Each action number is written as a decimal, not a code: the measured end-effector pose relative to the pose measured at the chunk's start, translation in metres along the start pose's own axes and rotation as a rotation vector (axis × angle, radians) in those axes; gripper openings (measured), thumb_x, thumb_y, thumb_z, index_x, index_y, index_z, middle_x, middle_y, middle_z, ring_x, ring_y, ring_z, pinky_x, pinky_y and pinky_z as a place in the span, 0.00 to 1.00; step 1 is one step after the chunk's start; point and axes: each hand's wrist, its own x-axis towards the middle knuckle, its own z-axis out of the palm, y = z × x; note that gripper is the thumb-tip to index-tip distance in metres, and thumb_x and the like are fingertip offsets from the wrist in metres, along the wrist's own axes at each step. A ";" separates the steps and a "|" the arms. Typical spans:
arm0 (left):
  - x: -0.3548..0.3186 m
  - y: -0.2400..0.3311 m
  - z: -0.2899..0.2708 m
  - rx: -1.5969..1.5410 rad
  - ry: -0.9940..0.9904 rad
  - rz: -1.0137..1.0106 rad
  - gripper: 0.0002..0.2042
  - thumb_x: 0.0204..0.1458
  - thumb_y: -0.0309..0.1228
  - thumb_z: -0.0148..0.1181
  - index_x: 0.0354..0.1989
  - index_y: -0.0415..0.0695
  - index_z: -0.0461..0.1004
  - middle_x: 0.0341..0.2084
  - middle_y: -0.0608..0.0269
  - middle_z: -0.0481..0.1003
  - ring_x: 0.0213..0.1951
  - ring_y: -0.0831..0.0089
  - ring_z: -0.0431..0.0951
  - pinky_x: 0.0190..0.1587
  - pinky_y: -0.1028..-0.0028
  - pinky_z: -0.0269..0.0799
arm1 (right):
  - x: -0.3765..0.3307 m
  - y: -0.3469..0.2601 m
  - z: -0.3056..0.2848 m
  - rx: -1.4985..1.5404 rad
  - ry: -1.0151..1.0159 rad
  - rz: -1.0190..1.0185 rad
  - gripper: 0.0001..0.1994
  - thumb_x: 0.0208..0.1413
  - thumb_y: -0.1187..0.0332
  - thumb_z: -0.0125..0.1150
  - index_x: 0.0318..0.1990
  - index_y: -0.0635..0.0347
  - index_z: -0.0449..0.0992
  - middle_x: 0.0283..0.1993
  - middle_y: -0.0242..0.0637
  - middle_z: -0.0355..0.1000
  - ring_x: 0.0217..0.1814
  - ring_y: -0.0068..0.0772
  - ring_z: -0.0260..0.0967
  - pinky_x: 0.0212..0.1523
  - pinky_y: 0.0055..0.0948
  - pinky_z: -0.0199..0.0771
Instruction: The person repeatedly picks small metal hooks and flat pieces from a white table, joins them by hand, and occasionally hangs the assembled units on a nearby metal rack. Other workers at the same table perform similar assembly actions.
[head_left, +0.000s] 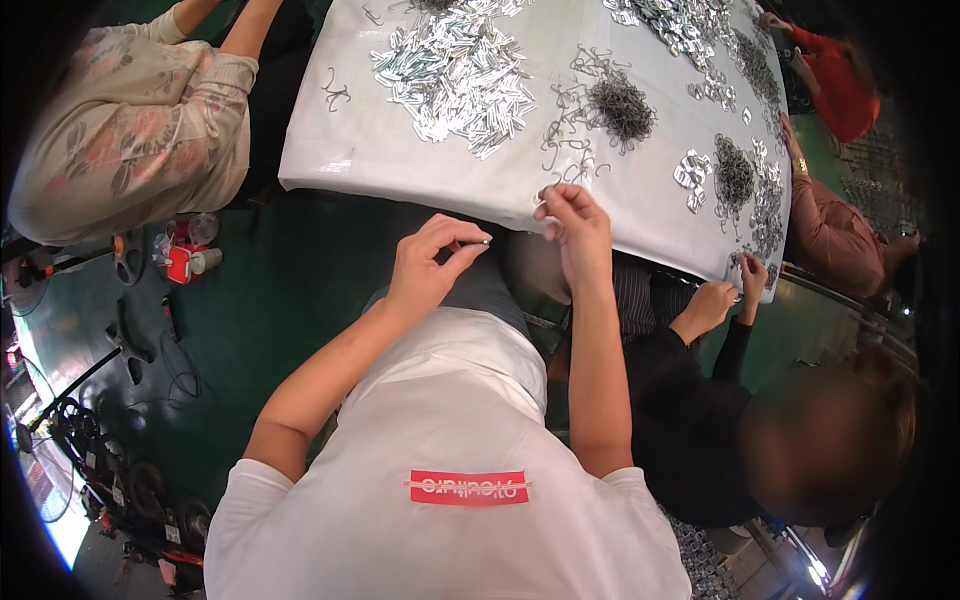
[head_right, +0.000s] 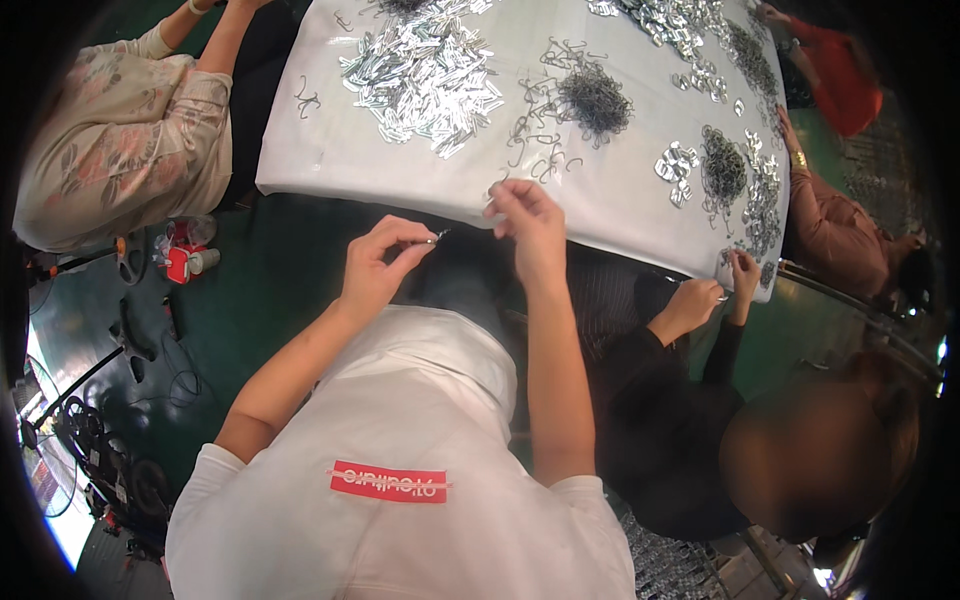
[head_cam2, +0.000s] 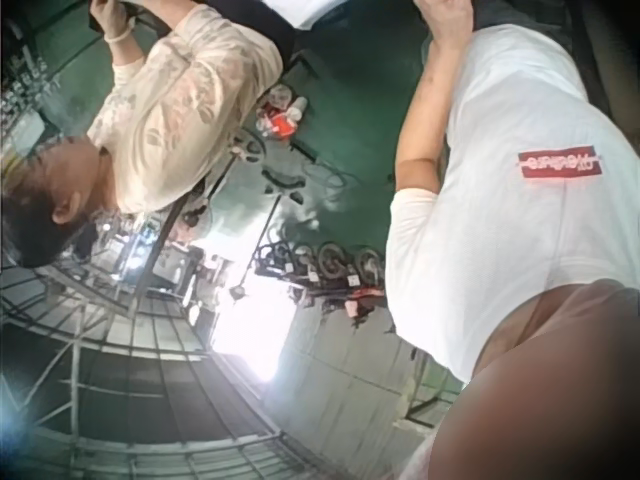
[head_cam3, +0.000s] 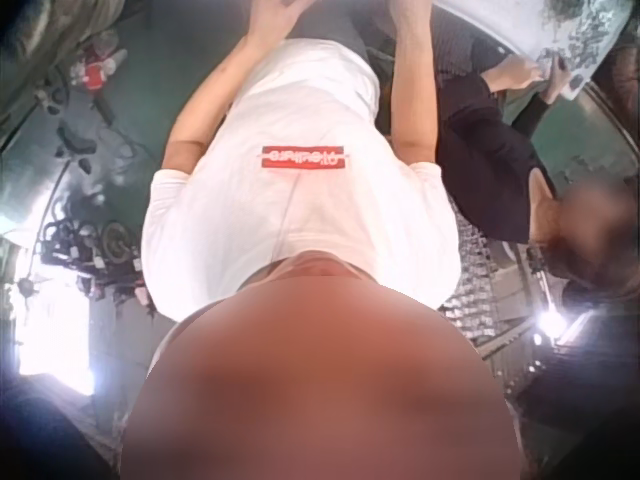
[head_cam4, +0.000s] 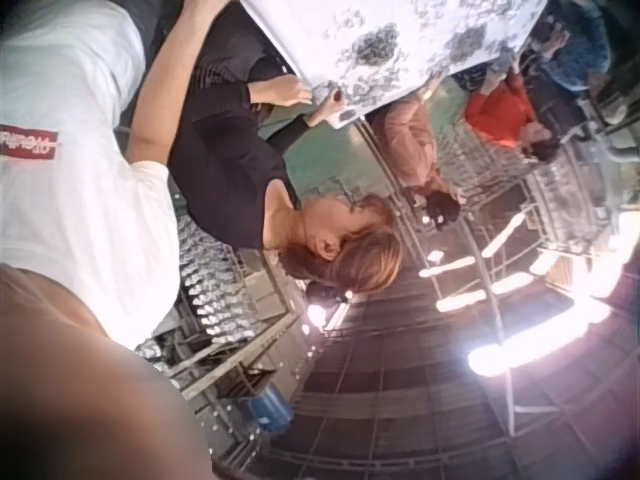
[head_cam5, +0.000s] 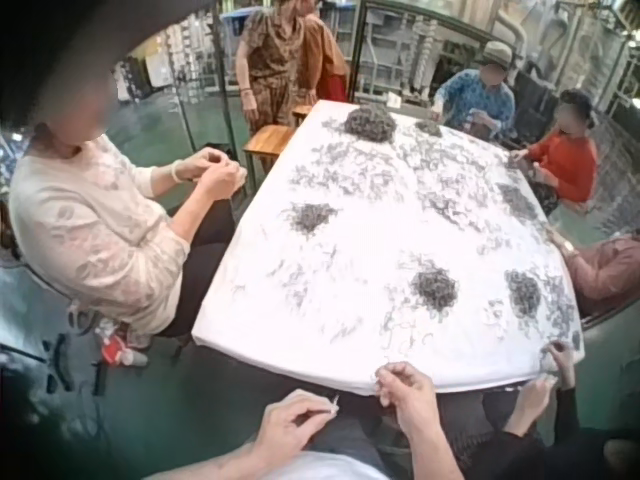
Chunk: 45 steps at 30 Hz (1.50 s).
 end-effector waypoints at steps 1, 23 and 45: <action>-0.002 0.000 0.000 -0.003 -0.008 0.003 0.07 0.48 0.19 0.62 0.36 0.40 0.79 0.33 0.64 0.77 0.31 0.78 0.73 0.35 0.80 0.70 | -0.016 0.003 0.006 0.020 -0.013 0.034 0.05 0.55 0.72 0.63 0.37 0.62 0.76 0.31 0.30 0.72 0.26 0.17 0.65 0.27 0.16 0.62; 0.038 -0.051 -0.020 0.360 0.156 0.201 0.07 0.51 0.23 0.61 0.38 0.42 0.79 0.35 0.58 0.76 0.36 0.67 0.76 0.37 0.71 0.71 | -0.074 0.050 0.040 -0.190 0.039 -0.630 0.06 0.50 0.81 0.64 0.33 0.60 0.76 0.42 0.34 0.62 0.34 0.19 0.62 0.36 0.19 0.66; 0.097 -0.037 -0.021 0.129 -0.045 -0.155 0.08 0.53 0.27 0.61 0.39 0.38 0.77 0.31 0.64 0.79 0.33 0.76 0.77 0.36 0.76 0.71 | -0.060 0.054 0.044 -0.297 0.014 -0.574 0.04 0.49 0.78 0.65 0.33 0.62 0.77 0.41 0.34 0.64 0.37 0.23 0.64 0.35 0.21 0.66</action>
